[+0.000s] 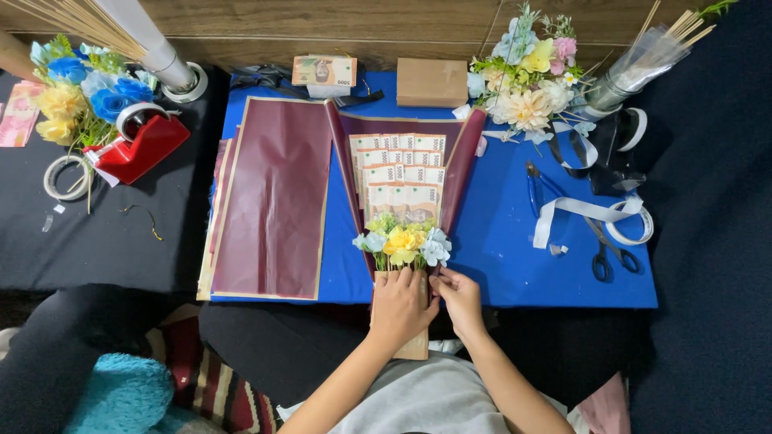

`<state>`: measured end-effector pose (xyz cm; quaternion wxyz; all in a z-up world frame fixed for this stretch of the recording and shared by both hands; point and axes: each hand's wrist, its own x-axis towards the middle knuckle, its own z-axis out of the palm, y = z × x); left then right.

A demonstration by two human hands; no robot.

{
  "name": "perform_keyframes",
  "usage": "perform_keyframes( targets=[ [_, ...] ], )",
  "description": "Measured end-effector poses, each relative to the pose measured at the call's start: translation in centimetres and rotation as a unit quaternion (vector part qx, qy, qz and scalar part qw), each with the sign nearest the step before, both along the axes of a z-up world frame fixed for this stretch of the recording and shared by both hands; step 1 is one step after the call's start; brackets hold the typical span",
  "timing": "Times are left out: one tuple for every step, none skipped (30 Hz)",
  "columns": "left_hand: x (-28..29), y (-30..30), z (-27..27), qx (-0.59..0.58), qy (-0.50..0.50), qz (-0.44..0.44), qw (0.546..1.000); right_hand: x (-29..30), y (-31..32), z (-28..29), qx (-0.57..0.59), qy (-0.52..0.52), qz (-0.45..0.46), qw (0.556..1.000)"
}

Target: Wrapping a bouquet composed of banknotes and artificial flowers using decorative paper and tape.

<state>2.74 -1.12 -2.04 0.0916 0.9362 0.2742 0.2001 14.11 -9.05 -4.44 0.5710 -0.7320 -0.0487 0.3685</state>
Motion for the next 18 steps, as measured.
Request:
perform_keyframes(
  targets=[
    [0.0, 0.0, 0.0, 0.0, -0.002, 0.001, 1.0, 0.0, 0.0, -0.1, 0.001, 0.0, 0.003, 1.0],
    [-0.1, 0.0, 0.0, 0.0, -0.004, 0.003, 1.0, 0.1, -0.1, -0.3, 0.001, 0.0, 0.006, 1.0],
    [-0.1, -0.1, -0.2, 0.0, -0.004, 0.003, 1.0, 0.1, -0.1, -0.3, 0.002, 0.0, 0.006, 1.0],
    [-0.1, -0.1, -0.4, 0.002, -0.009, 0.004, 1.0, 0.1, -0.1, -0.2, 0.003, 0.001, 0.008, 1.0],
    [0.0, -0.2, -0.6, 0.004, -0.013, 0.004, 1.0, 0.1, -0.1, -0.2, 0.004, 0.003, 0.011, 1.0],
    [0.0, -0.1, -0.4, 0.004, -0.013, 0.004, 1.0, 0.1, -0.1, 0.0, 0.004, 0.003, 0.011, 1.0],
    [0.0, 0.0, -0.2, 0.005, -0.016, 0.001, 1.0, 0.0, 0.0, 0.2, 0.006, 0.001, 0.011, 1.0],
    [0.0, 0.1, 0.0, 0.006, -0.019, -0.002, 1.0, 0.0, 0.0, 0.4, 0.008, -0.001, 0.011, 1.0],
    [0.0, 0.1, 0.0, 0.006, -0.019, -0.002, 1.0, 0.0, -0.1, 0.3, 0.007, 0.0, 0.011, 1.0],
    [-0.1, 0.1, 0.1, 0.0, -0.021, -0.006, 1.0, 0.0, 0.0, 0.1, 0.01, -0.002, 0.01, 1.0],
    [-0.1, 0.2, 0.1, -0.005, -0.024, -0.009, 1.0, 0.0, 0.0, 0.0, 0.013, -0.003, 0.009, 1.0],
    [-0.1, 0.2, 0.2, -0.006, -0.024, -0.009, 1.0, 0.0, -0.1, -0.2, 0.013, -0.003, 0.009, 1.0],
    [-0.2, 0.2, 0.4, -0.01, -0.026, -0.012, 1.0, 0.1, -0.1, -0.3, 0.013, -0.004, 0.01, 1.0],
    [-0.2, 0.3, 0.6, -0.015, -0.029, -0.015, 0.999, 0.1, -0.1, -0.5, 0.013, -0.005, 0.011, 1.0],
    [-0.2, 0.4, 0.4, -0.014, -0.029, -0.015, 0.999, 0.1, -0.1, -0.5, 0.013, -0.005, 0.011, 1.0],
    [-0.2, 0.4, 0.3, -0.016, -0.03, -0.018, 0.999, 0.1, -0.1, -0.5, 0.014, -0.005, 0.01, 1.0],
    [-0.3, 0.5, 0.2, -0.017, -0.031, -0.021, 0.999, 0.1, -0.1, -0.5, 0.016, -0.005, 0.009, 1.0],
    [-0.2, 0.5, 0.2, -0.017, -0.031, -0.022, 0.999, 0.1, -0.1, -0.5, 0.016, -0.005, 0.009, 1.0]
  ],
)
